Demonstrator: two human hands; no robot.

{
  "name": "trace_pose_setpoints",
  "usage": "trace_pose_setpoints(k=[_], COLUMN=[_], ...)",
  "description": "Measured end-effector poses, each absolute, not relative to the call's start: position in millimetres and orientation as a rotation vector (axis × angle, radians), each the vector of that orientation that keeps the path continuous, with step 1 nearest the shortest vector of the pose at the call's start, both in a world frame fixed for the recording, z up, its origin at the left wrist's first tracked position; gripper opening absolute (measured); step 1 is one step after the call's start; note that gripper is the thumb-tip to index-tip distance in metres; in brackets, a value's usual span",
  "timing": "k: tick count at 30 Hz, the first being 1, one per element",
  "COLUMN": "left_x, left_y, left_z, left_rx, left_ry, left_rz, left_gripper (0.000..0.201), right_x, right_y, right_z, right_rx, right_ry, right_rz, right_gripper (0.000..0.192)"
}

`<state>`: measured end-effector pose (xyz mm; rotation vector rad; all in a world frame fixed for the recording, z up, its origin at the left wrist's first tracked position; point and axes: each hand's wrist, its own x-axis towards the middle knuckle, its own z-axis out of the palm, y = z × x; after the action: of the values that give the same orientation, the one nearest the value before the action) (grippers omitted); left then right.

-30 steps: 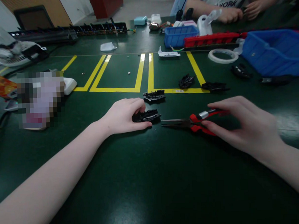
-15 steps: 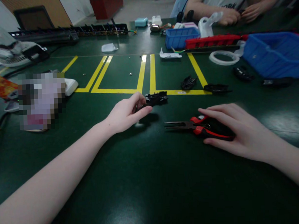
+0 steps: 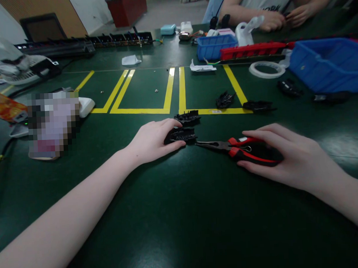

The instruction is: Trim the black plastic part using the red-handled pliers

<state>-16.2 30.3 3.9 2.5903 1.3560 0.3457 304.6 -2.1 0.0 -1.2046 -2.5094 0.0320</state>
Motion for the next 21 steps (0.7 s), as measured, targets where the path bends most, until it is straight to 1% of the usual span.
trace_pose_setpoints(k=[3,7,9,15,21], left_x=[-16,-15,-14,-9,-3], left_y=[30,29,29,24,18], left_z=[5,6,7,8,7], left_rx=[2.586,2.617,2.657,2.778,2.893], left_ry=[1.361,1.347,1.336,1.187,1.017], left_rz=[0.327,0.314,0.299,0.204,0.185], left_gripper=[0.044,0.045,0.044,0.045,0.044], right_x=[303,301,300,293,290], right_y=[-1,-2,-4,-13,-23], right_z=[-1,0,2,4,2], right_rx=[-1.138,-0.985,-0.923,-0.939,-1.087], right_ry=[-2.521,-2.461,-2.413,-2.325,-2.377], right_rz=[0.003,-0.240,-0.308,-0.209,-0.101], right_gripper=[0.054,0.062,0.063,0.063,0.063])
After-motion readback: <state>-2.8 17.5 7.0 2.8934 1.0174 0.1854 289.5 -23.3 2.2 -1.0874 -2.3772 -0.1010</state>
